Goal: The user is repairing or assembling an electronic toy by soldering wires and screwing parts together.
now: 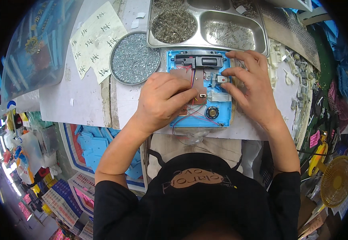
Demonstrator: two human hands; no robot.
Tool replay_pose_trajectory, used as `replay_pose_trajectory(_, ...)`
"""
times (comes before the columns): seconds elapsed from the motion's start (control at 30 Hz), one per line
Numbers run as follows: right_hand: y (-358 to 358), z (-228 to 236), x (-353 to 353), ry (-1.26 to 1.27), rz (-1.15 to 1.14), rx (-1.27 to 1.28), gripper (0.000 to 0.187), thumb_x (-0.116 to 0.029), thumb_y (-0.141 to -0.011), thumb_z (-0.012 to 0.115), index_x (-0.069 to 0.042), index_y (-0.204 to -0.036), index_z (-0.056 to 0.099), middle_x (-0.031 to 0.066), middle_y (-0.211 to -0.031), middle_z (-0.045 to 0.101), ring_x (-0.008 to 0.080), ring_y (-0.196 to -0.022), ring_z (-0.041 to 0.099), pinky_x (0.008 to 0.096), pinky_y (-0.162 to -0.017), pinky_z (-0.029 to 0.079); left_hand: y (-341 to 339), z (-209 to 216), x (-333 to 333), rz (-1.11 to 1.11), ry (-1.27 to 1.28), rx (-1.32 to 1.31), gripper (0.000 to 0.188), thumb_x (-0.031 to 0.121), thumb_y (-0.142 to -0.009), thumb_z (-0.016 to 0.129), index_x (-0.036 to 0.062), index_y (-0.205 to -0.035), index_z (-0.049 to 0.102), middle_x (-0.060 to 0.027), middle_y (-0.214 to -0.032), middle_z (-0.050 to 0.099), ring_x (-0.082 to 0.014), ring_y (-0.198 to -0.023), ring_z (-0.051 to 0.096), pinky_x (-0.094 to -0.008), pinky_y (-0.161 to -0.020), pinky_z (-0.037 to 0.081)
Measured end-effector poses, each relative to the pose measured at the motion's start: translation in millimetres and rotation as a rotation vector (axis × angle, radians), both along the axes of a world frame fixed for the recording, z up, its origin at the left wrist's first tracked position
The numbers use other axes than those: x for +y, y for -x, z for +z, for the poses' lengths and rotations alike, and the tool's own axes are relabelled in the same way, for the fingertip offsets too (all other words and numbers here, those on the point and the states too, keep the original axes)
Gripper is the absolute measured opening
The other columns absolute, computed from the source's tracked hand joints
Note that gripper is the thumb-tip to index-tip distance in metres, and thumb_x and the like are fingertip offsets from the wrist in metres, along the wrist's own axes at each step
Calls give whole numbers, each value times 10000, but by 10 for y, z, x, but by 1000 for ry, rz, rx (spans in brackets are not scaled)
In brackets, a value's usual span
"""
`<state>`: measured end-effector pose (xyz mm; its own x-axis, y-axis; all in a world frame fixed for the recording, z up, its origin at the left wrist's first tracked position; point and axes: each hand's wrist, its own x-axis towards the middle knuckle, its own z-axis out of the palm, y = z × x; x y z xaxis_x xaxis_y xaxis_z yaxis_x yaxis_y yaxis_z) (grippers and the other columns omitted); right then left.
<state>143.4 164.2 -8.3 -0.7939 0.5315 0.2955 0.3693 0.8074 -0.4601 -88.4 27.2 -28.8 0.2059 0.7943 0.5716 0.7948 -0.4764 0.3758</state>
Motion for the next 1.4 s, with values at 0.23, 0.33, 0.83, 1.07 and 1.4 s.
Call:
replay_pose_trajectory(0.23, 52, 55, -2, 33, -23, -55, 224, -129, -769, 802, -81, -965, 704, 99, -1312, 618, 418, -1247, 462, 490, -1056, 415, 4, 17, 17, 4, -13, 15, 318, 166, -669, 768, 135, -985, 748, 7, -915, 657, -205, -828, 643, -354, -733, 482)
replay_pose_trajectory(0.33, 125, 156, -17, -90, -12, -39, 222, -124, -745, 800, -85, -945, 710, 105, -1284, 628, 401, -1232, 480, 483, -1038, 433, 19, 16, -13, 18, -11, 27, 282, 190, -698, 792, 136, -971, 744, 10, -886, 638, -200, -808, 634, -352, -710, 475)
replay_pose_trajectory(0.83, 531, -2, 43, -228, 213, 176, 176, -76, -654, 784, -57, -786, 670, 77, -1186, 675, 352, -1162, 554, 438, -888, 534, 47, -43, 24, 114, 18, -197, 356, 45, -751, 789, 94, -1095, 713, -60, -975, 681, -252, -869, 656, -387, -761, 483)
replay_pose_trajectory(1.07, 459, -39, 56, -135, 143, 208, 216, -50, -636, 793, -68, -807, 664, 59, -1184, 673, 347, -1159, 546, 438, -910, 513, -48, 10, 265, 131, 22, -69, 280, 99, -755, 811, 114, -1011, 699, -33, -930, 656, -237, -863, 631, -387, -803, 437)
replay_pose_trajectory(1.4, 339, -114, 107, 43, 113, 288, 202, -44, -659, 805, -85, -818, 689, 33, -1184, 689, 327, -1172, 543, 438, -977, 464, -70, 14, 399, 107, -40, 36, 216, 124, -742, 805, 135, -943, 726, 11, -889, 645, -198, -803, 615, -369, -804, 405)
